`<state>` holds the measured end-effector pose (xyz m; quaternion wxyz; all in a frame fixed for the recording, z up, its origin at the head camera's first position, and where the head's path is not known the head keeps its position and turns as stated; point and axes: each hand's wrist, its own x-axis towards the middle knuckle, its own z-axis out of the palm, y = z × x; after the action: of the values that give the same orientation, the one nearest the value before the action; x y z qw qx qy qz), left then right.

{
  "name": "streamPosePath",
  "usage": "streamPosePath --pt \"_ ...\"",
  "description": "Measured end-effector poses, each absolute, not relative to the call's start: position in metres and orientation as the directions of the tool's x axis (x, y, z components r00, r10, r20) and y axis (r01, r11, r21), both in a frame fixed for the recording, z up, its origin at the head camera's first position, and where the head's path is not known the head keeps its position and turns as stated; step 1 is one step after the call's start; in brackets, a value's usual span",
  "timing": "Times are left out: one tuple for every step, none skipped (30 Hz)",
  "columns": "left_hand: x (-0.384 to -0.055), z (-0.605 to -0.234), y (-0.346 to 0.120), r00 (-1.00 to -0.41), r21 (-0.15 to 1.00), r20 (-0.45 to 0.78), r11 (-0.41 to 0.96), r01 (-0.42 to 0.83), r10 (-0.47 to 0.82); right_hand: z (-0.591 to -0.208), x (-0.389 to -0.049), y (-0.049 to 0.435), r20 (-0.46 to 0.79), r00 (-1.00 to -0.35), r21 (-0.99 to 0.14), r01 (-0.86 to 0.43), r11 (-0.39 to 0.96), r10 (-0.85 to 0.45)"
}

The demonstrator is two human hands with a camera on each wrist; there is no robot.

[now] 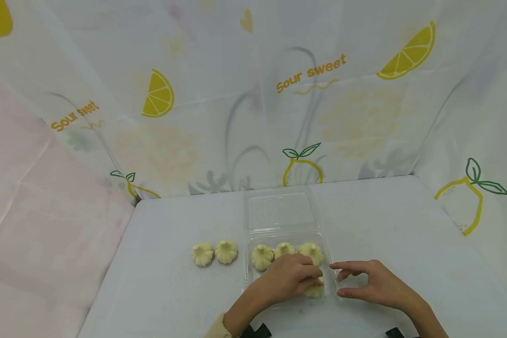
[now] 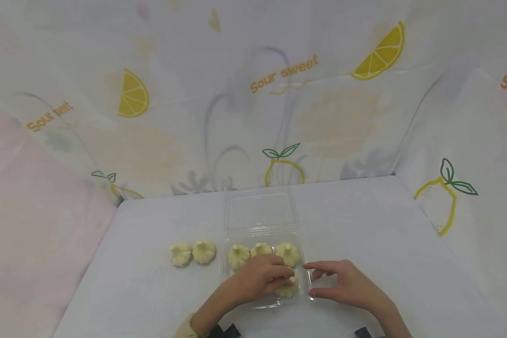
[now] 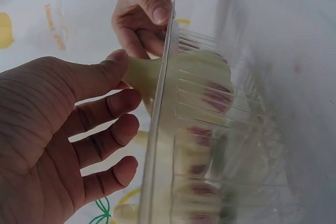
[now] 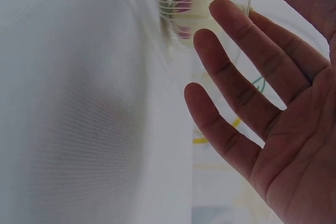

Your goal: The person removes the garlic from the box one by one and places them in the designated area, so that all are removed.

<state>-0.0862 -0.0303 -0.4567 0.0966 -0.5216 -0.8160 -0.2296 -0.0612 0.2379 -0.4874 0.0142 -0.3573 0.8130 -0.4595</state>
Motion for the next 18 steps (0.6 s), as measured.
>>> streamPosePath --pt "-0.086 -0.456 -0.031 -0.437 0.281 0.405 0.346 0.895 0.803 -0.487 -0.061 0.238 0.304 -0.746 -0.757 -0.567 0.324 -0.593" --pt "-0.086 -0.456 -0.032 -0.438 0.285 0.412 0.344 0.895 0.799 -0.487 -0.061 0.238 0.303 -0.747 -0.757 -0.566 0.326 -0.592" --pt "-0.086 -0.455 -0.033 -0.440 0.289 0.419 0.343 0.894 0.794 -0.488 -0.061 0.238 0.301 -0.749 -0.758 -0.564 0.329 -0.591" --pt "-0.086 -0.454 -0.034 -0.444 0.296 0.425 0.343 0.892 0.789 -0.488 -0.061 0.238 0.302 -0.748 -0.757 -0.565 0.328 -0.591" --pt "-0.086 -0.454 -0.035 -0.448 0.305 0.430 0.341 0.889 0.784 -0.488 -0.061 0.238 0.305 -0.747 -0.755 -0.568 0.328 -0.591" --pt "-0.085 -0.453 -0.036 -0.452 0.305 0.434 0.344 0.888 0.779 -0.489 -0.061 0.238 0.311 -0.745 -0.753 -0.572 0.326 -0.591" --pt "-0.085 -0.452 -0.037 -0.455 0.317 0.440 0.340 0.885 0.774 -0.489 -0.062 0.238 0.316 -0.743 -0.750 -0.577 0.325 -0.590" --pt "-0.085 -0.452 -0.039 -0.458 0.329 0.446 0.335 0.883 0.769 -0.489 -0.062 0.238 0.320 -0.742 -0.748 -0.580 0.324 -0.590" --pt "-0.085 -0.451 -0.040 -0.461 0.335 0.454 0.333 0.881 0.762 -0.490 -0.062 0.238 0.324 -0.740 -0.745 -0.583 0.324 -0.589" --pt "-0.085 -0.450 -0.042 -0.462 0.337 0.466 0.331 0.881 0.755 -0.490 -0.062 0.238 0.326 -0.740 -0.744 -0.585 0.323 -0.589" --pt "-0.085 -0.449 -0.044 -0.457 0.335 0.481 0.325 0.884 0.748 -0.489 -0.062 0.238 0.327 -0.740 -0.744 -0.585 0.323 -0.588" --pt "-0.085 -0.449 -0.047 -0.455 0.333 0.496 0.321 0.886 0.740 -0.489 -0.062 0.237 0.325 -0.741 -0.743 -0.584 0.326 -0.587" --pt "-0.085 -0.448 -0.049 -0.452 0.329 0.511 0.319 0.889 0.731 -0.488 -0.061 0.237 0.322 -0.744 -0.744 -0.581 0.329 -0.586" --pt "-0.085 -0.447 -0.051 -0.449 0.324 0.524 0.318 0.891 0.724 -0.487 -0.061 0.237 0.319 -0.746 -0.746 -0.578 0.331 -0.584" --pt "-0.086 -0.447 -0.054 -0.446 0.318 0.536 0.318 0.893 0.717 -0.487 -0.061 0.237 0.315 -0.749 -0.748 -0.574 0.334 -0.583" --pt "-0.086 -0.446 -0.057 -0.446 0.320 0.548 0.316 0.893 0.707 -0.486 -0.060 0.237 0.308 -0.754 -0.752 -0.567 0.337 -0.581" --pt "-0.086 -0.445 -0.059 -0.449 0.324 0.555 0.315 0.892 0.700 -0.485 -0.060 0.236 0.301 -0.758 -0.756 -0.559 0.339 -0.579" --pt "-0.086 -0.444 -0.062 -0.456 0.334 0.559 0.315 0.888 0.692 -0.485 -0.060 0.236 0.293 -0.764 -0.761 -0.550 0.343 -0.575"
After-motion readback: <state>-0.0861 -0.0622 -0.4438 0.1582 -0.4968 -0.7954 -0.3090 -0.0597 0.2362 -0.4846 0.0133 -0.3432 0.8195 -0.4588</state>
